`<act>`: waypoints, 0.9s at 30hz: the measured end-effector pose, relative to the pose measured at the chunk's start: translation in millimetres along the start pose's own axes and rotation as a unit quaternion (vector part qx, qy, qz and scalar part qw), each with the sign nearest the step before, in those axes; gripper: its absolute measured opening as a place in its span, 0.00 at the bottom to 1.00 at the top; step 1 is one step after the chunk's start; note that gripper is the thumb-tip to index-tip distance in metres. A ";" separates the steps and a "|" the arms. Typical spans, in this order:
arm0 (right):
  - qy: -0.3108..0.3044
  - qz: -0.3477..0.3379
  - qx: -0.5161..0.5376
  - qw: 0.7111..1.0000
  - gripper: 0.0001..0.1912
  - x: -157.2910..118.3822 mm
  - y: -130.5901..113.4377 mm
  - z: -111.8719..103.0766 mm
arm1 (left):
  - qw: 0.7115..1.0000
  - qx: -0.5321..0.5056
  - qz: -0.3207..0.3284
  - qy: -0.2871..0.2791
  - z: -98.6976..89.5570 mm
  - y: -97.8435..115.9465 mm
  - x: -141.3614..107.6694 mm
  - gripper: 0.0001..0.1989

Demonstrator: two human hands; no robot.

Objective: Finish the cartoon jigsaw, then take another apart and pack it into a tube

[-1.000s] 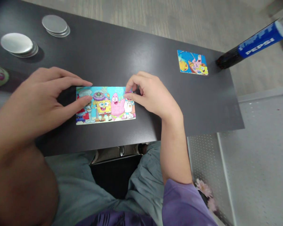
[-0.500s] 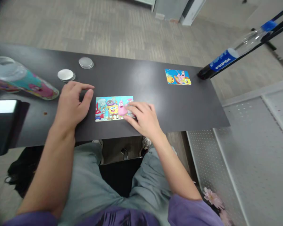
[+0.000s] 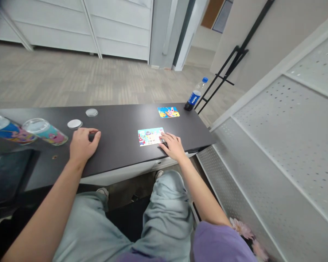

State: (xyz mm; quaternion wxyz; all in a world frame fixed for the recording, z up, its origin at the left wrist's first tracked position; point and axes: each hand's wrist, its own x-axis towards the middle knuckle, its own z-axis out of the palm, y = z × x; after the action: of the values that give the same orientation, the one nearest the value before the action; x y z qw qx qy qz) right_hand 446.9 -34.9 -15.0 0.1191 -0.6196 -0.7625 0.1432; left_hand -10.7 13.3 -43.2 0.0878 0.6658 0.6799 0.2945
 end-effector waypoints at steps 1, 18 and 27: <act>0.005 0.011 -0.002 1.000 0.27 -0.8 9.3 -5.4 | 1.000 0.005 0.002 -0.004 -2.5 1.8 -1.4 0.17; 0.114 0.004 0.013 0.993 0.20 9.5 104.0 -47.1 | 0.994 0.031 0.102 -0.002 -21.7 10.7 -53.4 0.16; 0.158 0.001 0.040 0.987 0.35 7.0 92.3 -66.6 | 0.995 0.032 0.086 0.024 -44.5 10.1 -101.0 0.19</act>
State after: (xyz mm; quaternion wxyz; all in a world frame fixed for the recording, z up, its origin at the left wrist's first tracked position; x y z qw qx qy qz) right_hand 553.4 -5.7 13.2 0.2624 -0.6298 -0.7273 0.0739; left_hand -14.9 -96.6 -29.4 0.0247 0.7173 0.6306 0.2951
